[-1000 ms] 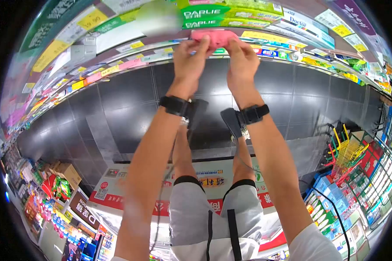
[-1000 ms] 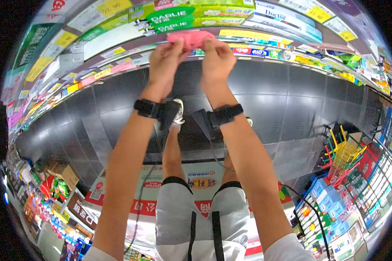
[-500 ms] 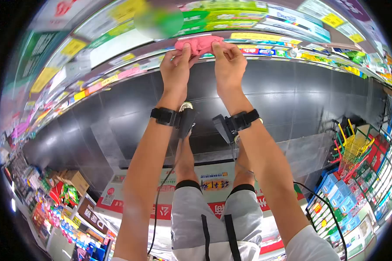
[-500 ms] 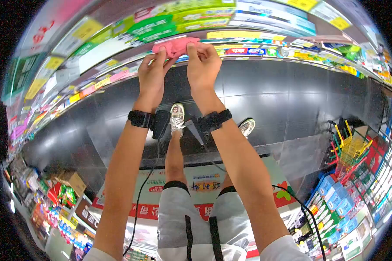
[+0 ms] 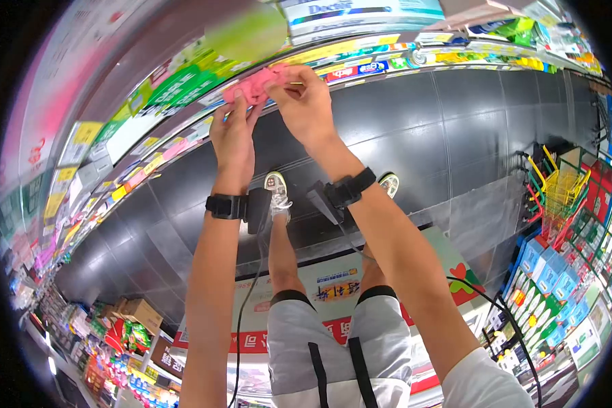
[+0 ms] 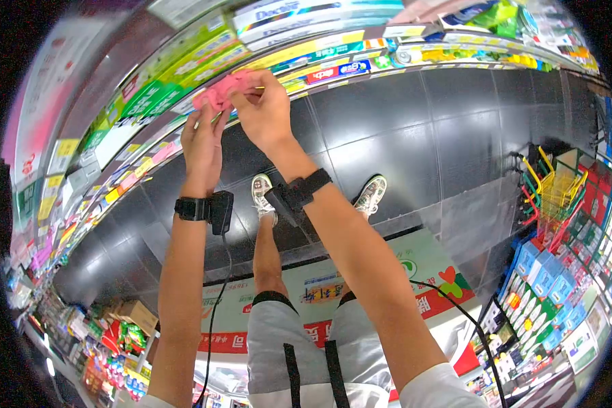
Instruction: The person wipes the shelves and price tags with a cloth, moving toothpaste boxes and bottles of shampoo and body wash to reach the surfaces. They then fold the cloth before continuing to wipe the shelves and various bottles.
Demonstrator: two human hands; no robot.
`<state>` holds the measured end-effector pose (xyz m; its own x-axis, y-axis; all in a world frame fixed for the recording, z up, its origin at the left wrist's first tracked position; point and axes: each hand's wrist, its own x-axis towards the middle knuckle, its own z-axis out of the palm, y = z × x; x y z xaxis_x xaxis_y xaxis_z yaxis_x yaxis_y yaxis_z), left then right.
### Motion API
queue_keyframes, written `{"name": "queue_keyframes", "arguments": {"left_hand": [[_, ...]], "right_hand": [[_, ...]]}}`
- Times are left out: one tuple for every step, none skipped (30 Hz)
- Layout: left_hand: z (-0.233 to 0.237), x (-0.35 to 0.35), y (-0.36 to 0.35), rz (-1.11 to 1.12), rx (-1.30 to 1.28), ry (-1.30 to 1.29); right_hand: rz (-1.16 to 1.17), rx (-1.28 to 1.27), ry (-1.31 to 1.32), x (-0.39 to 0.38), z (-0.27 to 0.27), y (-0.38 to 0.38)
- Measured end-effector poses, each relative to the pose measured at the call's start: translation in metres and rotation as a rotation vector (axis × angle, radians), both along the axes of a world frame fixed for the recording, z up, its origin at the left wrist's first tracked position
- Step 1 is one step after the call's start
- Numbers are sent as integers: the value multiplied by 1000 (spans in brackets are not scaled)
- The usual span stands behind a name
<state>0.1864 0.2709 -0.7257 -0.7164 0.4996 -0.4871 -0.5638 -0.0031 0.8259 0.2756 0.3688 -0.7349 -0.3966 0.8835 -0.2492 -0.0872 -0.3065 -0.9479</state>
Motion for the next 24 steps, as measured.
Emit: {"name": "queue_keyframes", "arguments": {"left_hand": [[0, 4, 6, -18, -15, -1], [-4, 10, 16, -62, 16, 16], [-13, 20, 27, -105, 48, 31], [-13, 31, 45, -150, 82, 45], [-15, 44, 65, -147, 51, 1], [-11, 58, 84, -143, 66, -31], [-7, 71, 101, -137, 80, -61], [-2, 82, 113, -127, 92, -88], [0, 89, 121, -116, 79, -123], [-1, 92, 123, -98, 83, -126], [0, 94, 122, -78, 85, -130], [-1, 95, 117, -54, 83, -130], [-2, 93, 106, -34, 81, -118], [-5, 88, 93, -19, 83, -84], [-7, 80, 77, -12, 94, -63], [-8, 72, 68, -8, 106, -45], [-7, 66, 69, -31, 94, -19], [-2, 64, 71, -53, 80, 5], [0, 64, 74, -72, 67, 28], [-1, 70, 83, -99, 67, 12], [0, 79, 102, -127, 68, -5], [-1, 91, 122, -156, 72, -23], [0, 106, 145, -204, 97, -49], [-6, 123, 169, -199, 115, -86]], "right_hand": [[-6, -2, -24, 8, -2, 8], [-9, -3, -47, 15, -4, 18], [-47, 1, -66, 25, -6, 30], [-86, 8, -85, 37, -8, 46], [-126, 13, -105, 50, -11, 62], [-166, 16, -125, 63, -12, 73], [-225, -2, -56, 71, -7, 84], [-248, -19, -70, 75, -2, 90], [-269, -37, -81, 78, 3, 96], [-288, -53, -92, 81, 6, 101], [-293, -4, -52, 77, 4, 100], [-214, 18, -66, 75, 1, 97], [-137, 40, -77, 74, -2, 94], [-64, 66, -86, 73, -5, 92], [15, 64, -23, 71, -12, 88], [49, 80, 51, 68, -18, 87], [60, 83, 30, 69, -15, 88], [73, 84, 6, 74, -13, 90], [17, 46, 12, 79, -12, 95], [-36, 9, 18, 85, -10, 103], [-90, -26, 23, 92, -12, 111], [-181, -30, 61, 100, -19, 123], [-229, -33, 38, 115, -14, 137], [-276, -35, 14, 131, -8, 153]]}}
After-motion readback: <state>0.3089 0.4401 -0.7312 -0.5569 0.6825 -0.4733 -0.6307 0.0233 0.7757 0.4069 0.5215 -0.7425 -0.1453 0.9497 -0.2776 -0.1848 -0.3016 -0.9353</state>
